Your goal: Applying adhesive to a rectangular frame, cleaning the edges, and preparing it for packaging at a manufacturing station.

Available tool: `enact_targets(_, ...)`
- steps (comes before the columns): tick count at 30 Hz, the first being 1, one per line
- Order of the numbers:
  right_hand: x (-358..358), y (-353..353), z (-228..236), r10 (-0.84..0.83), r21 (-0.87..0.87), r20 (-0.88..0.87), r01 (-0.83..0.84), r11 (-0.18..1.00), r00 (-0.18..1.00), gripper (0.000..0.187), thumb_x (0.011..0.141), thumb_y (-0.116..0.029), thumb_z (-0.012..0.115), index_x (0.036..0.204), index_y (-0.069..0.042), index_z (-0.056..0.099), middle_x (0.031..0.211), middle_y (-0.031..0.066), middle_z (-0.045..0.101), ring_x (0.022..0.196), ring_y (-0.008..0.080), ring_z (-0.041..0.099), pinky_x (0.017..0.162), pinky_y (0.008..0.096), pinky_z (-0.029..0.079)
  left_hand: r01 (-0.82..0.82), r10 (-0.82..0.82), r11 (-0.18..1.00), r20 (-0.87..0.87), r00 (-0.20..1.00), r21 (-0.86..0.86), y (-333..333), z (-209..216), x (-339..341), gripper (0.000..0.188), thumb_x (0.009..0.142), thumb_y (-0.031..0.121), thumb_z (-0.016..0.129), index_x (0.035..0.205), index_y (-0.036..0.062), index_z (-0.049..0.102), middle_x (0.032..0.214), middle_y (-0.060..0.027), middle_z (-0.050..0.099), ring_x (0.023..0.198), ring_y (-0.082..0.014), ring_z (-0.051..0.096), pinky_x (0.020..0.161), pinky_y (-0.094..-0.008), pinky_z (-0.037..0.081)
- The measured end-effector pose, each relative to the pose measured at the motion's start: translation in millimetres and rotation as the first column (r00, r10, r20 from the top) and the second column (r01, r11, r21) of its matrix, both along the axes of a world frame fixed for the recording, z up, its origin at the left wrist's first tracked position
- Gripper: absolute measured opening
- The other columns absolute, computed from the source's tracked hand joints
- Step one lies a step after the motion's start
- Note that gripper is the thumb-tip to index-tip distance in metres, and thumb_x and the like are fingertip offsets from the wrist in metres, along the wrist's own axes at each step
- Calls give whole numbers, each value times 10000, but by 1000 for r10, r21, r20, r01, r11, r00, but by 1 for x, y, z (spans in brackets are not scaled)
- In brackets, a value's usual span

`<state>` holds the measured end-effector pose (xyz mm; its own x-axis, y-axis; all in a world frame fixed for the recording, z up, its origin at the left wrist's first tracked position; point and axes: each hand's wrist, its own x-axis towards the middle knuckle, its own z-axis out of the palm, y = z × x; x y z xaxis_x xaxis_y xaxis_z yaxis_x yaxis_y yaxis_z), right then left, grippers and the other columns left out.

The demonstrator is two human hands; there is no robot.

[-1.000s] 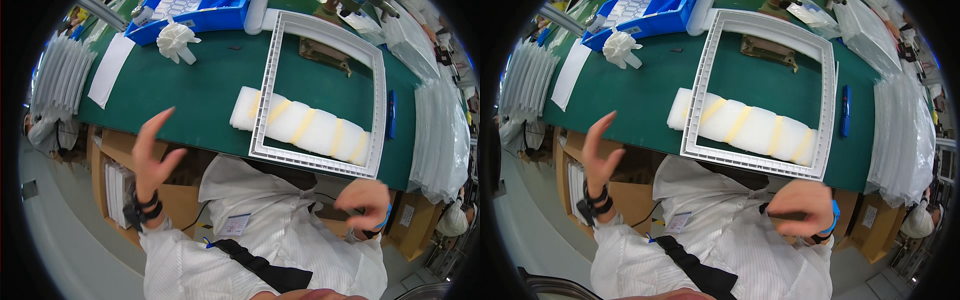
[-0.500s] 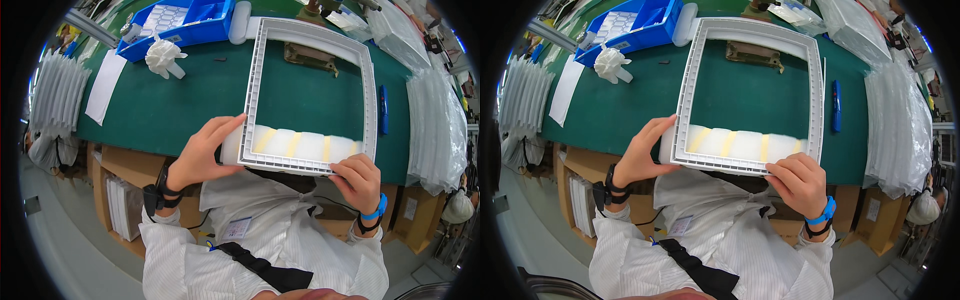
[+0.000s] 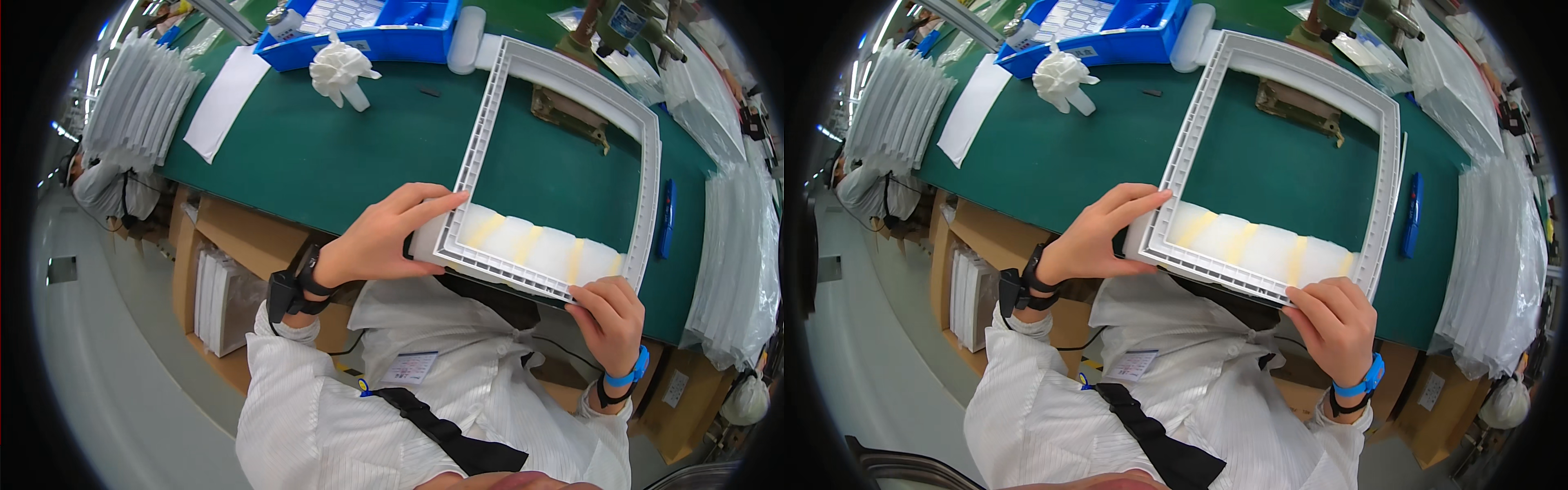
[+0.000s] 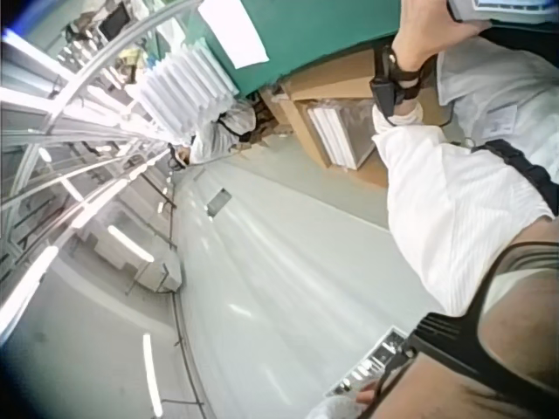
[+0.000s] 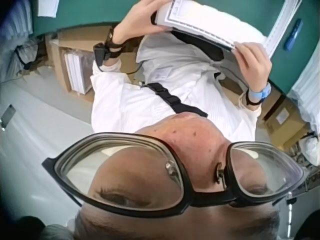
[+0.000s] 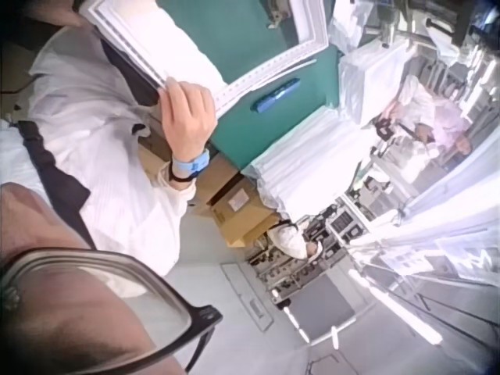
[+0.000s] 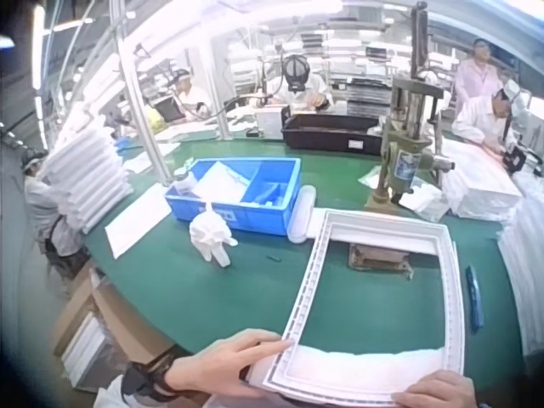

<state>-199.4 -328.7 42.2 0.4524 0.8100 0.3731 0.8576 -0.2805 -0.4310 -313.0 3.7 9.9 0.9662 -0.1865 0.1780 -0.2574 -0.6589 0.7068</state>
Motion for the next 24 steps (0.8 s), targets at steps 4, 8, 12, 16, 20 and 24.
enact_targets(4, 0, 0, 5, -3, 0, 4, 3, 1000, 1000, 253, 655, -39, 785, 891, -27, 697, 813, 80, 646, 734, 269, 604, 603, 347, 485, 36, -37, 999, -33, 999, -25, 0, -2, 6, 941, 627, 195, 871, 1432, 51, 405, 1374, -171, 459, 1228, -338, 483, 1022, -388, 419)
enact_targets(8, 20, -18, 24, -262, 137, -27, 263, 955, 965, 156, 744, -4, 704, 899, -2, 686, 811, 117, 652, 710, 247, 620, 625, 316, 483, 66, -67, 998, -67, 995, -11, 18, 21, 4, 924, 739, 360, 809, 1450, 5, 338, 1457, -192, 390, 1356, -341, 376, 1099, -407, 324)
enact_targets(12, 92, -54, 17, -631, 159, -206, 662, 733, 748, 145, 854, -121, 656, 913, 11, 670, 759, 132, 657, 650, 219, 630, 628, 280, 481, -103, 107, 962, 2, 994, -253, 31, 28, 41, 459, 927, 140, 565, 1360, 12, 481, 1283, -146, 562, 1198, -223, 531, 986, -331, 416)
enact_targets(16, 183, -63, -12, -733, -135, 12, 727, 673, 681, 269, 839, -290, 663, 931, -39, 697, 826, 155, 699, 764, 323, 679, 693, 380, 530, -144, 181, 913, 62, 982, -382, 22, 28, 115, 261, 963, 82, 524, 1189, -5, 623, 1034, -80, 679, 982, -126, 623, 855, -254, 475)
enact_targets(20, 206, -21, -35, -774, -330, 246, 801, 499, 583, 306, 798, -354, 681, 908, -71, 717, 860, 184, 700, 830, 379, 676, 755, 461, 548, -123, 198, 855, 97, 975, -503, 19, 3, 161, 207, 955, 78, 550, 1100, -13, 668, 941, -49, 697, 892, -99, 641, 812, -218, 483)
enact_targets(24, 202, -6, -47, -749, -325, 306, 804, 499, 588, 249, 813, -271, 644, 844, -27, 681, 859, 209, 689, 806, 407, 673, 725, 482, 555, -150, 266, 833, 149, 952, -533, 21, -8, 158, 199, 950, 60, 541, 1080, -14, 671, 976, -70, 698, 911, -112, 651, 807, -226, 487)
